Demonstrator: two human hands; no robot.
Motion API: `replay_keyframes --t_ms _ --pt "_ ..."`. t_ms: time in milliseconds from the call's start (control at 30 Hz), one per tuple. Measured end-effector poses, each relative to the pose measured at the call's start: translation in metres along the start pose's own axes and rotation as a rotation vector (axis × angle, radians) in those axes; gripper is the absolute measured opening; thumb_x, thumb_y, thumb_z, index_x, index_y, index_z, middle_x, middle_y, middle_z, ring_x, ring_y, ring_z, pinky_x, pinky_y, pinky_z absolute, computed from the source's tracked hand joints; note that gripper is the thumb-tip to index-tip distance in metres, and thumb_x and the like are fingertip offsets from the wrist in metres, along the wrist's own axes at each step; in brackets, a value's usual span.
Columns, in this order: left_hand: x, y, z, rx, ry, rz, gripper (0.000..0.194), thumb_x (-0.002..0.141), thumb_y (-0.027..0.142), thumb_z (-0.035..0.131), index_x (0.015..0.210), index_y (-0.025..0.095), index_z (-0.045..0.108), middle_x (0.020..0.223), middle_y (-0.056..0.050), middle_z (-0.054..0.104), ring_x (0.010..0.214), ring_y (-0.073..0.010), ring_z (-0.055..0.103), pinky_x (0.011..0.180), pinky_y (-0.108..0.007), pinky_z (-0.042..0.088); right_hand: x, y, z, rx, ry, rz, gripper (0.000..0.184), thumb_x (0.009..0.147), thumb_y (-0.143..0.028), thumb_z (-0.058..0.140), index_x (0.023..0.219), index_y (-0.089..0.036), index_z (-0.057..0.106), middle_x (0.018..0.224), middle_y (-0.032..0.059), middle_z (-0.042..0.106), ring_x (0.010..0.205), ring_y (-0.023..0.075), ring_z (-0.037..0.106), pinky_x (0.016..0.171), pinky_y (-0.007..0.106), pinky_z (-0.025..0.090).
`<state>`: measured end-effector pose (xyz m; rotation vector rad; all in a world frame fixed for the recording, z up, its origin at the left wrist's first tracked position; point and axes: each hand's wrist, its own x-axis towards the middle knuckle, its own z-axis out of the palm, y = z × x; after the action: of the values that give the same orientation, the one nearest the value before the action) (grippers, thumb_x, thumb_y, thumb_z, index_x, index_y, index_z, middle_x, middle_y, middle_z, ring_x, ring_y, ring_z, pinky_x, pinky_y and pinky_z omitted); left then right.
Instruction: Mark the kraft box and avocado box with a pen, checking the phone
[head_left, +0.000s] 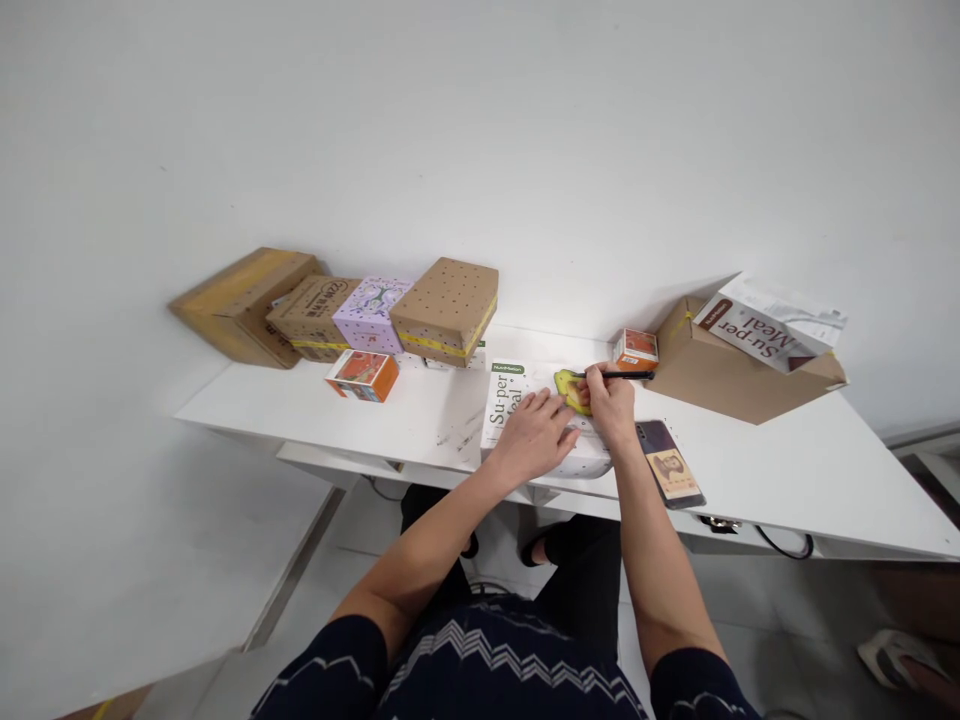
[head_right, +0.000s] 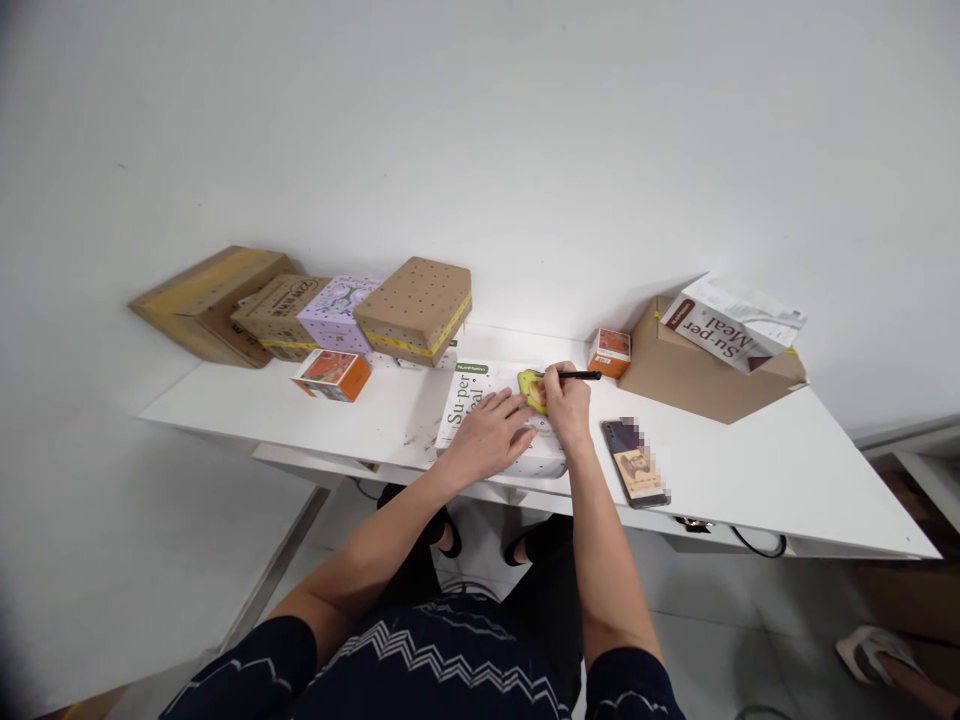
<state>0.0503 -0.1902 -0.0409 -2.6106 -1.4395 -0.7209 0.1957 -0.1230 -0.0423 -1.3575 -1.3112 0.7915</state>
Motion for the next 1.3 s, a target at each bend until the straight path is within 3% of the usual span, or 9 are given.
replay_keyframes --t_ms 367,600,667,800,900,967,1033,1133,1300 --pt "0.000 -0.001 0.001 -0.003 0.001 0.007 0.031 0.094 0.034 0.044 0.113 0.018 0.062 0.123 -0.008 0.062 0.122 -0.0276 0.050 0.105 -0.042 0.039 0.001 0.002 -0.001 -0.133 -0.048 -0.050 0.025 0.086 -0.044 0.047 0.078 -0.021 0.054 0.063 0.0009 0.063 0.057 0.0157 0.058 0.059 0.027 0.046" --pt "0.000 0.000 0.002 -0.009 0.009 0.004 0.031 0.094 0.034 0.045 0.113 0.018 0.062 0.124 -0.008 0.062 0.123 -0.0277 0.050 0.105 -0.042 0.039 -0.001 -0.001 0.000 -0.067 -0.043 -0.031 0.026 0.084 -0.044 0.049 0.079 -0.020 0.055 0.063 0.0006 0.063 0.056 0.0144 0.057 0.056 0.026 0.047" --pt "0.000 -0.001 0.003 -0.014 0.011 0.004 0.030 0.094 0.034 0.045 0.113 0.018 0.061 0.124 -0.008 0.062 0.123 -0.0270 0.050 0.105 -0.042 0.039 -0.001 -0.003 -0.001 0.034 0.028 -0.012 0.024 0.084 -0.043 0.050 0.079 -0.020 0.054 0.062 -0.0006 0.061 0.052 0.0127 0.055 0.052 0.024 0.046" --pt "-0.001 -0.001 0.002 -0.021 0.010 0.008 0.031 0.094 0.033 0.043 0.115 0.018 0.061 0.125 -0.008 0.061 0.124 -0.0260 0.049 0.104 -0.041 0.040 0.000 0.007 -0.010 0.206 0.351 -0.082 0.027 0.088 -0.046 0.044 0.090 -0.020 0.052 0.070 -0.0015 0.060 0.052 0.0099 0.054 0.051 0.022 0.046" --pt "-0.001 -0.001 0.003 -0.027 0.004 0.003 0.032 0.094 0.033 0.043 0.116 0.018 0.061 0.127 -0.009 0.061 0.125 -0.0261 0.049 0.105 -0.042 0.040 -0.003 0.038 -0.027 0.032 0.470 -0.156 0.034 0.091 -0.045 0.039 0.107 -0.020 0.054 0.089 0.0039 0.065 0.064 0.0128 0.059 0.062 0.028 0.052" --pt "-0.001 -0.001 0.003 -0.031 0.005 0.002 0.032 0.094 0.034 0.043 0.117 0.018 0.061 0.127 -0.009 0.061 0.125 -0.0259 0.049 0.105 -0.042 0.040 -0.008 0.066 -0.042 -0.254 0.380 -0.215 0.036 0.092 -0.038 0.036 0.114 -0.018 0.057 0.107 0.0099 0.066 0.085 0.0187 0.063 0.078 0.037 0.053" --pt "-0.001 -0.002 0.004 -0.031 0.009 0.001 0.033 0.094 0.034 0.043 0.118 0.019 0.061 0.128 -0.009 0.061 0.126 -0.0257 0.049 0.106 -0.042 0.040 -0.014 0.091 -0.055 -0.601 0.092 -0.297 0.038 0.091 -0.026 0.037 0.121 -0.017 0.058 0.121 0.0131 0.063 0.106 0.0246 0.058 0.093 0.043 0.046" --pt "-0.001 -0.002 0.004 -0.032 0.004 0.002 0.035 0.094 0.035 0.043 0.120 0.018 0.060 0.128 -0.008 0.061 0.127 -0.0263 0.049 0.107 -0.042 0.039 -0.024 0.110 -0.063 -0.983 -0.266 -0.324 0.045 0.087 -0.015 0.041 0.128 -0.017 0.058 0.131 0.0134 0.060 0.122 0.0313 0.047 0.098 0.046 0.041" --pt "-0.001 -0.003 0.006 -0.031 -0.021 -0.013 0.036 0.095 0.035 0.043 0.121 0.017 0.061 0.130 -0.008 0.061 0.128 -0.0279 0.049 0.108 -0.044 0.039 -0.032 0.106 -0.049 -1.194 -0.426 -0.282 0.047 0.089 -0.014 0.040 0.133 -0.021 0.057 0.135 0.0114 0.058 0.131 0.0341 0.038 0.098 0.046 0.038"
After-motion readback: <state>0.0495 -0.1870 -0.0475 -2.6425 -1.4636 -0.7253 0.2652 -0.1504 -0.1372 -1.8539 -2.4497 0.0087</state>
